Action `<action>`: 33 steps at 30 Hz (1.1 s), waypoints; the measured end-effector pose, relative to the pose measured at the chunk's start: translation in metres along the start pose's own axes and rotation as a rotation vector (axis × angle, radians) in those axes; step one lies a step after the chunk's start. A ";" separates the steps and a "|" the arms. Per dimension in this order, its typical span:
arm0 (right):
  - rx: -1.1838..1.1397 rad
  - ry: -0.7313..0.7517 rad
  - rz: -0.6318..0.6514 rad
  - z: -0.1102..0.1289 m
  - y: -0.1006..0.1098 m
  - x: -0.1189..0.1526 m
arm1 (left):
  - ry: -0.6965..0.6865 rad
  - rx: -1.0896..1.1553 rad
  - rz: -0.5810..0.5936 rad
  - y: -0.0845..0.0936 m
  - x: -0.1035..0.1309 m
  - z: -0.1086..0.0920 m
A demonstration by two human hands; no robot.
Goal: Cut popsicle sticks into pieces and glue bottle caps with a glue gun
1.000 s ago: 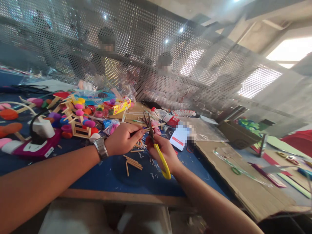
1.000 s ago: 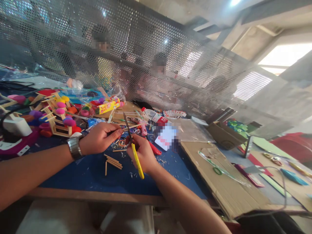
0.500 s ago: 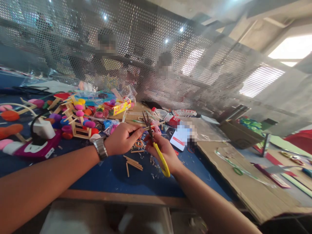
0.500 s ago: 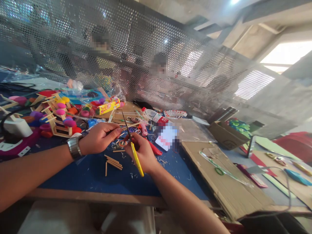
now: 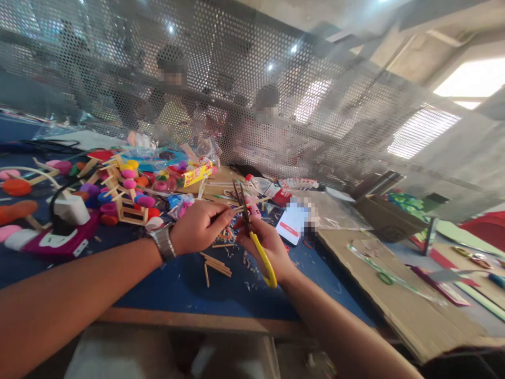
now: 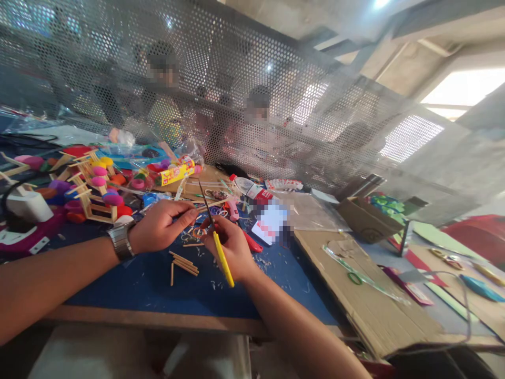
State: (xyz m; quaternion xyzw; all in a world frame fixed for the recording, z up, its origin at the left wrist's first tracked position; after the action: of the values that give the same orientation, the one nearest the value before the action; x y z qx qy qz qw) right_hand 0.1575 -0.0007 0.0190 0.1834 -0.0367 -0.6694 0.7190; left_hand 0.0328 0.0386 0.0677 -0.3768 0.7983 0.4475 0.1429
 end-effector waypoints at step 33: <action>0.027 0.142 -0.051 -0.011 0.015 -0.007 | -0.072 -0.282 0.645 -0.045 0.015 0.022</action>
State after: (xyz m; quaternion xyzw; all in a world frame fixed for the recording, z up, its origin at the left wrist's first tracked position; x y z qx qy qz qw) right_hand 0.1745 0.0089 0.0149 0.2411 0.0101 -0.6724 0.6998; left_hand 0.0535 0.0350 0.0195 -0.1055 0.8009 0.5886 -0.0313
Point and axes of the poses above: each hand's wrist, its own x-axis away from the middle knuckle, its own y-axis out of the back of the hand, z = x × y, the point moved 8 cm from there along -x, towards the middle knuckle, and after that the axes turned 5 degrees about z, right-handed, at the moved point
